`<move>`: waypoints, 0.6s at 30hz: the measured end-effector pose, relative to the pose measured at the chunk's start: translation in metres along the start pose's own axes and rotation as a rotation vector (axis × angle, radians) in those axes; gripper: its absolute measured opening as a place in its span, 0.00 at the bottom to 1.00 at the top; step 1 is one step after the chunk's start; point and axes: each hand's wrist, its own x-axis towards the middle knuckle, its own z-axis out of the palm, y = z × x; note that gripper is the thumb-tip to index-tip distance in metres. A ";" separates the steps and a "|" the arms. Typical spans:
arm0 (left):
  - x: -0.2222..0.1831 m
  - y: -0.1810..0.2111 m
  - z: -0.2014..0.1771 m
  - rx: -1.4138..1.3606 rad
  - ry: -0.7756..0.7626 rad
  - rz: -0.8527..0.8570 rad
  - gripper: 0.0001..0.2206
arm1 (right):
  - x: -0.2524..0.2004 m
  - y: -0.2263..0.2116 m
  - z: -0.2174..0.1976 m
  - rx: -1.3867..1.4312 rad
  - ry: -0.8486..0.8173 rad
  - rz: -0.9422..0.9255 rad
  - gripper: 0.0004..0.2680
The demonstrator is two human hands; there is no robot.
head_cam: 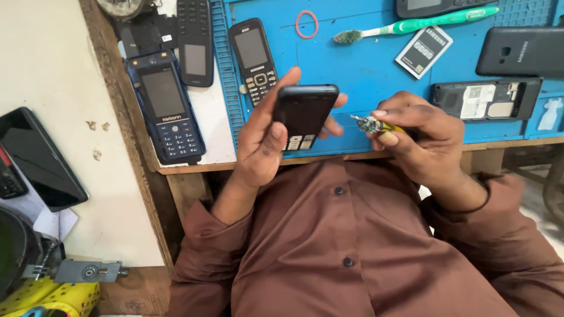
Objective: The person disassembles a Samsung feature phone by removing the back cover and battery. They then use a screwdriver to pry open the casing and inspect the internal components. The person handles multiple phones and batteries on the workbench.
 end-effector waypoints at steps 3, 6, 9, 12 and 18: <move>0.000 -0.005 0.000 -0.096 0.085 -0.037 0.27 | 0.002 -0.001 0.001 -0.050 0.009 -0.008 0.09; 0.000 -0.008 -0.002 -0.156 0.163 -0.055 0.27 | 0.007 -0.004 0.004 -0.075 0.002 0.004 0.09; 0.001 -0.009 -0.004 -0.177 0.194 -0.063 0.26 | 0.012 -0.007 0.007 -0.088 0.003 0.039 0.09; 0.001 -0.009 -0.003 -0.177 0.203 -0.072 0.26 | 0.015 -0.010 0.008 -0.199 -0.043 0.007 0.10; 0.003 -0.008 -0.001 -0.170 0.245 -0.083 0.26 | 0.020 -0.012 0.011 -0.323 -0.071 -0.033 0.10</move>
